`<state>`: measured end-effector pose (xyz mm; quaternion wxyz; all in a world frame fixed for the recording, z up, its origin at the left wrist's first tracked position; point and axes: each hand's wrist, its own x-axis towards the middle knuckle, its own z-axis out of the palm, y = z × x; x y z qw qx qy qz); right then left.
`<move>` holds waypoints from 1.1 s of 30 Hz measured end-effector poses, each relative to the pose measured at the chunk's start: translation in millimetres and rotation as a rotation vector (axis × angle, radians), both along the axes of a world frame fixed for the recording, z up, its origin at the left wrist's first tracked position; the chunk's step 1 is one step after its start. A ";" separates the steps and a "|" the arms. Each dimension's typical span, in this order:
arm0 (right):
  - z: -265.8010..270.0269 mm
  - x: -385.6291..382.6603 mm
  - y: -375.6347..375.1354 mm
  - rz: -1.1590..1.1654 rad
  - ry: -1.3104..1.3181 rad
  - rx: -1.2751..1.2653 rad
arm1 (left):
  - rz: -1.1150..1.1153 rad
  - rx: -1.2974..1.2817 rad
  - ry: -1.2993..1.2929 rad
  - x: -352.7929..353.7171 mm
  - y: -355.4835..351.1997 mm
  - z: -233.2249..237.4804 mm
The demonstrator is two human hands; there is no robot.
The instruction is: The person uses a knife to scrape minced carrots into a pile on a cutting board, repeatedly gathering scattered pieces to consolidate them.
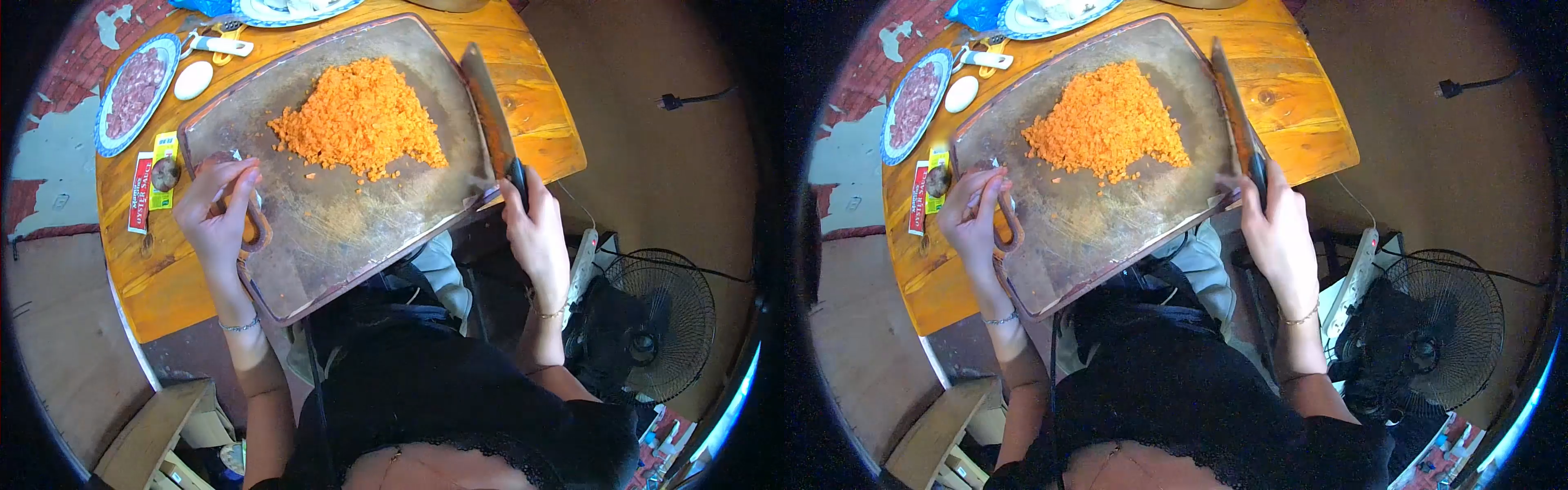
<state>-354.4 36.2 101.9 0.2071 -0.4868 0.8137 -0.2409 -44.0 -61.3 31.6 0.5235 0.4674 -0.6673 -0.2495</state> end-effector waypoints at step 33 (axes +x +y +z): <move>2.0 -36.2 -62.8 0.991 0.266 0.108 | -0.211 -0.074 -0.307 -27.0 37.6 34.8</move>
